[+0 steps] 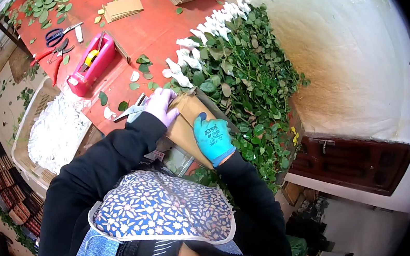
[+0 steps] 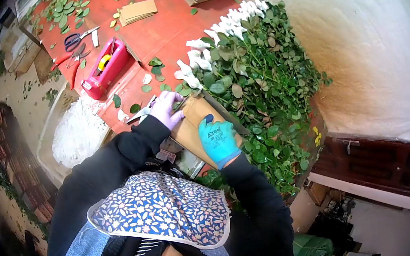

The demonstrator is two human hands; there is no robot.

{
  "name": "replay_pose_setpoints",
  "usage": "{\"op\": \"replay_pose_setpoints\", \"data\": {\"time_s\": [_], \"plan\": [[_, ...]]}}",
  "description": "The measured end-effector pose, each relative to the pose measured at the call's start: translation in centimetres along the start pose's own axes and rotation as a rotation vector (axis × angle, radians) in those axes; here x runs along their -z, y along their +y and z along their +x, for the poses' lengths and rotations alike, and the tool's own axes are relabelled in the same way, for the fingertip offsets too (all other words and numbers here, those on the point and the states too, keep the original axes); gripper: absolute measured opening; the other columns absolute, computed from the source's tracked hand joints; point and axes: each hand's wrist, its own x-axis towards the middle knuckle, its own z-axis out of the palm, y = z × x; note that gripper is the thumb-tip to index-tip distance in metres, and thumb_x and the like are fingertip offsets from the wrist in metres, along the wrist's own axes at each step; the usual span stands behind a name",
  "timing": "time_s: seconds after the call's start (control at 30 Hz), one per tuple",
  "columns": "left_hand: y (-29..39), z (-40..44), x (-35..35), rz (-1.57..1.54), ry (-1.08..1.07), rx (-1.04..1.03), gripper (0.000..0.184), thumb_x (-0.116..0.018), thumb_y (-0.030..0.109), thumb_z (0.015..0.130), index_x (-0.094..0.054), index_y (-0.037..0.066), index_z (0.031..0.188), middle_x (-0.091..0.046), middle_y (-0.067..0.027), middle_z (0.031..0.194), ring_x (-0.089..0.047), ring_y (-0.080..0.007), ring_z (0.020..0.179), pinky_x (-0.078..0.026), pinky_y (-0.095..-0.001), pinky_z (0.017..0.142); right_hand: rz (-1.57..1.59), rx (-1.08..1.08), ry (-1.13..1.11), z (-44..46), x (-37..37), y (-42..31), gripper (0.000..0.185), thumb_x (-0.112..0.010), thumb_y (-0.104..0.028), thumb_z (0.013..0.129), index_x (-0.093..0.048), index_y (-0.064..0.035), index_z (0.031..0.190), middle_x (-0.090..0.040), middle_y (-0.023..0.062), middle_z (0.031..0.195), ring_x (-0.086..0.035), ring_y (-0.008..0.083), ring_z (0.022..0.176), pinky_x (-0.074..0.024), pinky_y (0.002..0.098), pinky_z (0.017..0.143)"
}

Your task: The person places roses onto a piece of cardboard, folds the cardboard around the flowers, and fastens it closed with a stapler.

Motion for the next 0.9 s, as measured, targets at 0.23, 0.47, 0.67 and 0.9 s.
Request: {"op": "replay_pose_setpoints", "data": {"time_s": [0.23, 0.47, 0.67, 0.9], "plan": [[-0.6, 1.0, -0.1, -0.043, -0.121, 0.075, 0.009, -0.068, 0.015, 0.084, -0.068, 0.006, 0.084, -0.067, -0.0136, 0.074, -0.066, -0.0297, 0.071, -0.052, -0.0376, 0.067, -0.119, 0.148, -0.12, 1.1, 2.7, -0.4, 0.038, -0.057, -0.01, 0.08, -0.059, 0.0121, 0.111, -0.06, 0.0084, 0.064, -0.059, 0.0219, 0.057, -0.0421, 0.0381, 0.051], [-1.7, 2.6, 1.0, -0.492, -0.431, 0.453, 0.026, -0.067, 0.031, 0.089, -0.068, 0.005, 0.085, -0.066, -0.0117, 0.072, -0.067, -0.0261, 0.072, -0.052, -0.0385, 0.067, -0.078, 0.188, -0.151, 2.0, 2.9, -0.1, 0.04, -0.059, -0.011, 0.078, -0.062, 0.0129, 0.11, -0.061, 0.0065, 0.065, -0.055, 0.017, 0.053, -0.0355, 0.0361, 0.052], [-0.2, 2.2, 1.3, -0.123, -0.419, 0.178, 0.029, -0.08, 0.021, 0.079, -0.055, 0.005, 0.077, -0.05, -0.0035, 0.063, -0.049, -0.0125, 0.061, -0.041, -0.0322, 0.057, -0.15, 0.217, -0.082, 1.7, 3.3, 0.2, 0.037, -0.059, -0.008, 0.078, -0.062, 0.0116, 0.109, -0.063, 0.0098, 0.069, -0.058, 0.0192, 0.058, -0.0394, 0.0365, 0.054], [-3.0, 1.8, -1.1, -0.448, -0.369, 0.225, 0.03, -0.078, 0.007, 0.08, -0.049, 0.009, 0.075, -0.044, 0.005, 0.067, -0.041, -0.0058, 0.064, -0.039, -0.0257, 0.057, 0.579, -0.105, 0.011, 1.1, 6.0, 2.7, 0.072, -0.056, -0.055, 0.087, -0.053, 0.0036, 0.13, -0.064, 0.0206, 0.114, -0.06, 0.0418, 0.1, -0.0469, 0.049, 0.084]]}}
